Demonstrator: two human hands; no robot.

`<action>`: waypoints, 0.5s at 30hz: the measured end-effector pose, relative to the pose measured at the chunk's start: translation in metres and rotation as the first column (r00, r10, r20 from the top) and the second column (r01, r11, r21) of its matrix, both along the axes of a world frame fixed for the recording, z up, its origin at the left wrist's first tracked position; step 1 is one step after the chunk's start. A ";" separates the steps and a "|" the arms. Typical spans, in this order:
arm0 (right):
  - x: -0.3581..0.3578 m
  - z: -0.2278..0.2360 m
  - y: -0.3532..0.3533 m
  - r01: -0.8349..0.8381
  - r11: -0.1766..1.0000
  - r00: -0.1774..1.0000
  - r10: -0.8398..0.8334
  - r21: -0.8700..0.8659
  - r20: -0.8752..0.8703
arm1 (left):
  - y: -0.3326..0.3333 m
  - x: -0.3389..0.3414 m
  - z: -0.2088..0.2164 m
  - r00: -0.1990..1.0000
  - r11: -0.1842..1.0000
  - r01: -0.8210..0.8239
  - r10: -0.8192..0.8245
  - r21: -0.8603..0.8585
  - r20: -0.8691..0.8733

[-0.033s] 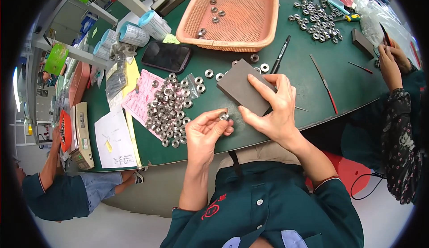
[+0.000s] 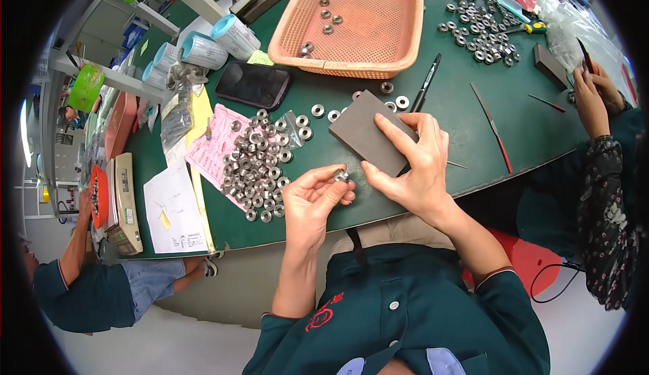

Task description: Inspecting and deburring small metal rings or bearings using a scribe tool and an abrasive block.

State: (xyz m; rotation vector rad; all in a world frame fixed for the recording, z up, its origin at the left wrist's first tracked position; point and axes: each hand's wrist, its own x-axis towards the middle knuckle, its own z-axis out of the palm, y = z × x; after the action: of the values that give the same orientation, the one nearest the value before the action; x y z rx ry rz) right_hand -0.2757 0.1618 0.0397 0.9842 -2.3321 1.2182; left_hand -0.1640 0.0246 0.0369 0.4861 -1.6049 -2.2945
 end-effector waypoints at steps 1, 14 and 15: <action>0.002 -0.001 -0.001 0.011 0.998 1.000 -0.009 0.057 -0.029 | -0.001 0.001 -0.002 1.000 1.000 -0.012 0.012 0.008 -0.001; 0.014 0.019 0.007 -0.278 0.916 0.905 0.350 -0.288 0.243 | 0.011 0.001 0.010 0.999 0.998 0.039 -0.041 -0.053 -0.031; 0.016 0.019 0.007 -0.290 0.911 0.866 0.380 -0.292 0.324 | 0.012 0.001 0.011 0.999 0.998 0.042 -0.044 -0.053 -0.032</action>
State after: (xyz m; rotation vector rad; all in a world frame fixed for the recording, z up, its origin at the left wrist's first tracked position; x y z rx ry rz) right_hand -0.2600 0.1690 0.0590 1.1974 -2.2626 1.9269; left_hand -0.1627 0.0368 0.0478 0.4034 -1.6701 -2.2731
